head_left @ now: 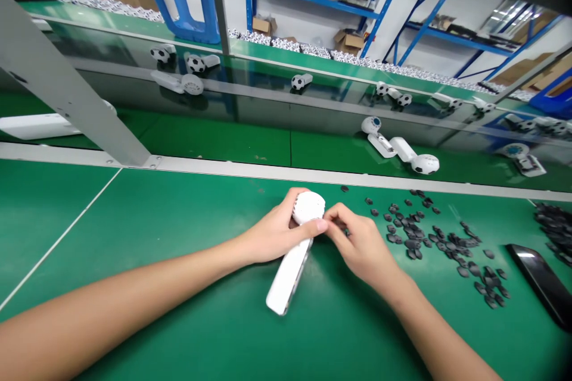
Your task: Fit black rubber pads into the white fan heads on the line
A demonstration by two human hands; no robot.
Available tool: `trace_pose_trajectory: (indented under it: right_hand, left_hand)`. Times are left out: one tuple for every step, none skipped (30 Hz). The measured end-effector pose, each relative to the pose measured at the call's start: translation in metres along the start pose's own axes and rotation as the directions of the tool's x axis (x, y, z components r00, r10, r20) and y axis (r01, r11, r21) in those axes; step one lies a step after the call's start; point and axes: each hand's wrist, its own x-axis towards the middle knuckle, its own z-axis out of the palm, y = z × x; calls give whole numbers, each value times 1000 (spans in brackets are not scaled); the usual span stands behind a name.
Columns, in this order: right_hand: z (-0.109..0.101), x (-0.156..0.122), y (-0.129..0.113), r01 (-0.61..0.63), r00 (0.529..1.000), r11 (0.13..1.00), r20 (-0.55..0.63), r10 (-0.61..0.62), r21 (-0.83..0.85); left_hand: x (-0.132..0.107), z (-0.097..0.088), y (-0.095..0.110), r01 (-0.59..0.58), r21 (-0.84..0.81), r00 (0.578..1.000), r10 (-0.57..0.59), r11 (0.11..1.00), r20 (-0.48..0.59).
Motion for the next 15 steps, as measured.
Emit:
trace_pose_trajectory:
  right_hand:
    - [-7, 0, 2, 2, 1000, 1000, 7, -2, 10]
    - [-13, -1, 5, 0, 1000, 1000, 6, 0, 11]
    - [-20, -2, 9, -9, 1000, 1000, -1, 9, -1]
    - [-26, -3, 14, -18, 1000, 999, -9, 18, -27]
    - [-32, -4, 19, -24, 1000, 997, -12, 23, -68]
    - [-36, -5, 24, -25, 1000, 993, -5, 24, -117]
    - [-39, -5, 28, -16, 1000, 986, 13, 18, -167]
    - [-41, -5, 32, 2, 999, 978, 38, 6, -209]
    - [-43, -5, 36, 21, 998, 970, 62, -6, -241]
    - [-43, -5, 39, 37, 996, 964, 85, -15, -265]
    - [-44, -5, 41, 48, 994, 958, 106, -18, -283]
    - [-44, -4, 43, 55, 992, 954, 123, -19, -294]
    - [-44, -4, 44, 59, 990, 952, 137, -18, -299]
    - [-43, -4, 44, 60, 989, 953, 148, -17, -297]
    - [-42, -4, 44, 59, 988, 956, 153, -15, -288]
  left_hand:
    - [1, -2, -1, 17, -28, 1000, -17, 999, -3]
    - [1, -3, -2, 34, -50, 999, -34, 998, -10]
    - [1, -4, -2, 47, -67, 999, -48, 997, -15]
    - [0, -4, -2, 57, -81, 998, -59, 995, -17]
    - [0, -5, -2, 61, -97, 998, -63, 993, -17]
    - [-1, -5, -1, 62, -116, 998, -65, 991, -18]
    - [-3, -4, 0, 64, -139, 998, -67, 988, -17]
    - [-4, -4, 2, 67, -165, 997, -71, 984, -13]
    - [-5, -4, 4, 75, -194, 997, -79, 978, -11]
    - [-6, -4, 5, 86, -225, 996, -91, 971, -11]
    - [-6, -4, 7, 99, -255, 994, -106, 962, -13]
    - [-6, -3, 8, 112, -282, 993, -121, 953, -16]
    - [-6, -3, 8, 122, -303, 991, -133, 945, -15]
    - [-5, -4, 9, 129, -314, 990, -140, 941, -12]
    - [-4, -4, 8, 132, -315, 990, -142, 940, -9]
